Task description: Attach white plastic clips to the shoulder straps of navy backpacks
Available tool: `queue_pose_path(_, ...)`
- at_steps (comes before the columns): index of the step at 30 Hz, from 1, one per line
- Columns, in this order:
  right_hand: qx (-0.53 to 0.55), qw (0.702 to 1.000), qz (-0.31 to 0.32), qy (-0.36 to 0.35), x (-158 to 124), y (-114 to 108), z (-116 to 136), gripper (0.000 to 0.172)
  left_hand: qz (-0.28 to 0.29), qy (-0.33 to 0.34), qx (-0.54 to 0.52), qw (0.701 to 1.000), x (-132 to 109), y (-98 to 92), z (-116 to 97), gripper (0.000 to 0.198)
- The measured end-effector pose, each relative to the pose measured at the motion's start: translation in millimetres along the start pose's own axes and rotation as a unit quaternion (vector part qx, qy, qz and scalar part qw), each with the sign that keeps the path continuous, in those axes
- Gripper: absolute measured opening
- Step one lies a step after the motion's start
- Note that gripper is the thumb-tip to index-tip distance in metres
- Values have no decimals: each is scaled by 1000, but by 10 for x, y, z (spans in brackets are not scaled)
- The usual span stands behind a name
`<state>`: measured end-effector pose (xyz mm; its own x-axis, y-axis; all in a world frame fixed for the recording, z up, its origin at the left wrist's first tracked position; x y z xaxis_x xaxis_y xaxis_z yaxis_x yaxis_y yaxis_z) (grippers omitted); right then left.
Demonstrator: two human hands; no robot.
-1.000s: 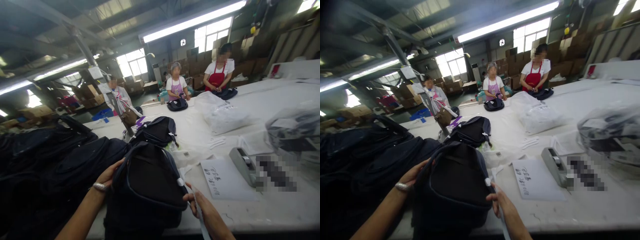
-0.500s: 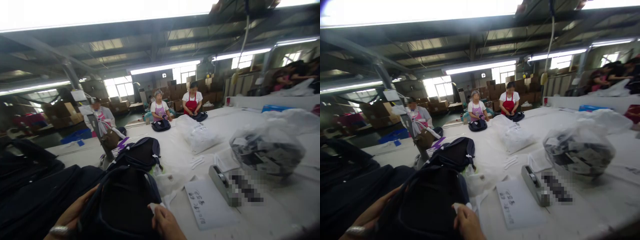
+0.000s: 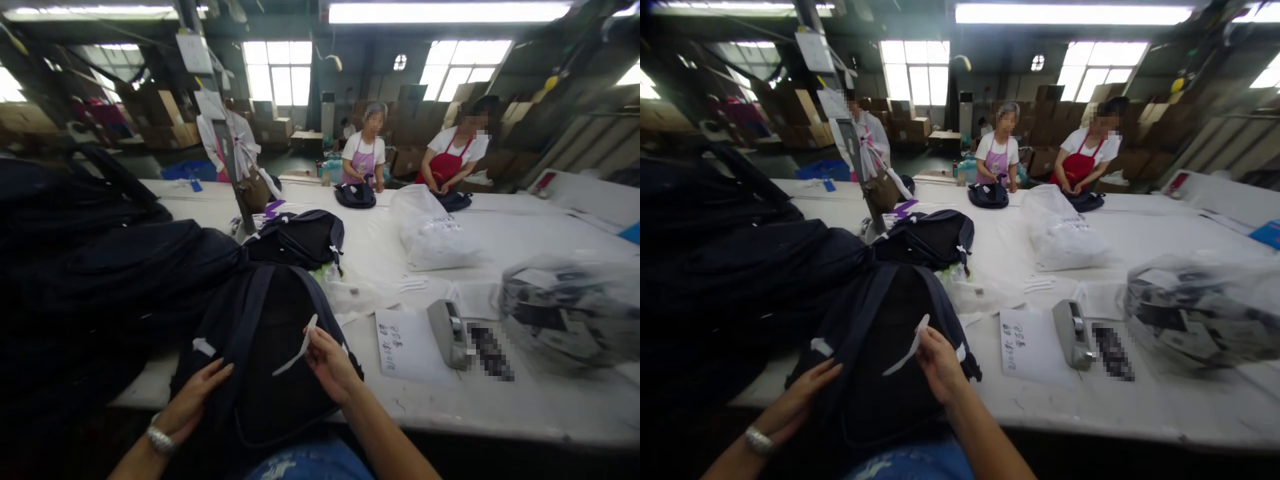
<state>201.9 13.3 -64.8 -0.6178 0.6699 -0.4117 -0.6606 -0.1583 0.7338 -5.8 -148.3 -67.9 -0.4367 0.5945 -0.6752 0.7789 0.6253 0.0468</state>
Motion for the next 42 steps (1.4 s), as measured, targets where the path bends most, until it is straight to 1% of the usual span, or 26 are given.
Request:
queue_pose_path(1,-7,1000,-14,5,36,-17,-70,32,14,3,-11,1000,-15,-23,106,43)
queue_pose_path(3,-37,999,-30,10,100,-31,-198,34,37,10,-28,999,-51,-42,248,42)
queue_pose_path(5,-71,997,-38,6,155,-46,-299,35,53,20,-39,998,-77,-39,314,42)
queue_pose_path(7,-109,992,-57,-10,208,-113,-359,34,61,25,-47,997,-77,-36,353,43)
queue_pose_path(10,-197,976,-90,-34,284,-335,-379,33,62,43,-59,995,-37,-54,396,43)
queue_pose_path(13,-320,944,-84,-12,309,-573,-332,35,52,50,-63,995,4,-87,463,42)
queue_pose_path(14,-373,925,-75,-4,290,-624,-289,36,47,50,-59,996,12,-97,483,42)
queue_pose_path(15,-439,896,-68,-5,254,-650,-224,38,43,51,-51,996,15,-104,496,42)
queue_pose_path(16,-514,855,-66,-23,204,-643,-136,40,41,53,-42,997,15,-106,503,42)
queue_pose_path(17,-589,804,-67,-55,143,-597,-41,42,43,56,-34,997,13,-102,503,42)
queue_pose_path(19,-703,695,-51,-141,19,-395,76,39,50,59,-23,997,7,-87,495,42)
queue_pose_path(20,-734,655,-21,-179,-25,-266,58,36,53,60,-20,997,6,-79,490,42)
queue_pose_path(21,-749,629,27,-207,-48,-141,-17,34,51,61,-18,997,7,-76,486,43)
queue_pose_path(23,-747,602,151,-239,-36,45,-275,35,28,62,-14,998,16,-98,483,44)
queue_pose_path(24,-740,591,203,-249,-6,91,-407,35,11,61,-11,998,21,-116,485,45)
queue_pose_path(25,-733,582,239,-258,39,107,-515,35,-1,60,-7,998,25,-127,488,46)
queue_pose_path(27,-729,566,267,-279,150,92,-640,34,-7,58,2,998,28,-127,489,47)
queue_pose_path(29,-738,544,265,-297,227,82,-666,31,7,63,5,998,20,-99,475,46)
queue_pose_path(31,-755,527,252,-298,249,98,-649,28,27,76,0,997,-1,-60,449,45)
queue_pose_path(34,-773,525,234,-269,225,113,-651,22,45,84,-11,995,-32,-19,432,44)
queue_pose_path(36,-778,519,242,-259,200,98,-702,22,39,77,-23,996,-33,-26,448,44)
queue_pose_path(38,-780,508,252,-266,195,72,-752,22,40,63,-46,996,-11,-39,490,43)
queue_pose_path(39,-778,509,249,-271,204,62,-760,21,46,54,-62,996,8,-46,520,43)
queue_pose_path(40,-774,518,240,-273,219,59,-750,22,51,43,-81,995,31,-57,556,44)
queue_pose_path(41,-766,537,224,-273,236,65,-724,22,54,32,-100,993,57,-72,596,43)
queue_pose_path(42,-754,563,204,-270,248,81,-688,22,57,22,-119,991,84,-88,635,43)
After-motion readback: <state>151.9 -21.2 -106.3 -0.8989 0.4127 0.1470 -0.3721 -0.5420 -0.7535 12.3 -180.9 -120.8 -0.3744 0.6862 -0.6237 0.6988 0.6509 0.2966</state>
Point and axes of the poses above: each hand's wrist, its own x-axis towards the middle knuckle, its own y-axis out of the palm, z = x × y, the point moved 7 cm from there along x, towards the middle knuckle, and after that the axes turned 6 degrees about x, right-handed, at the moved point
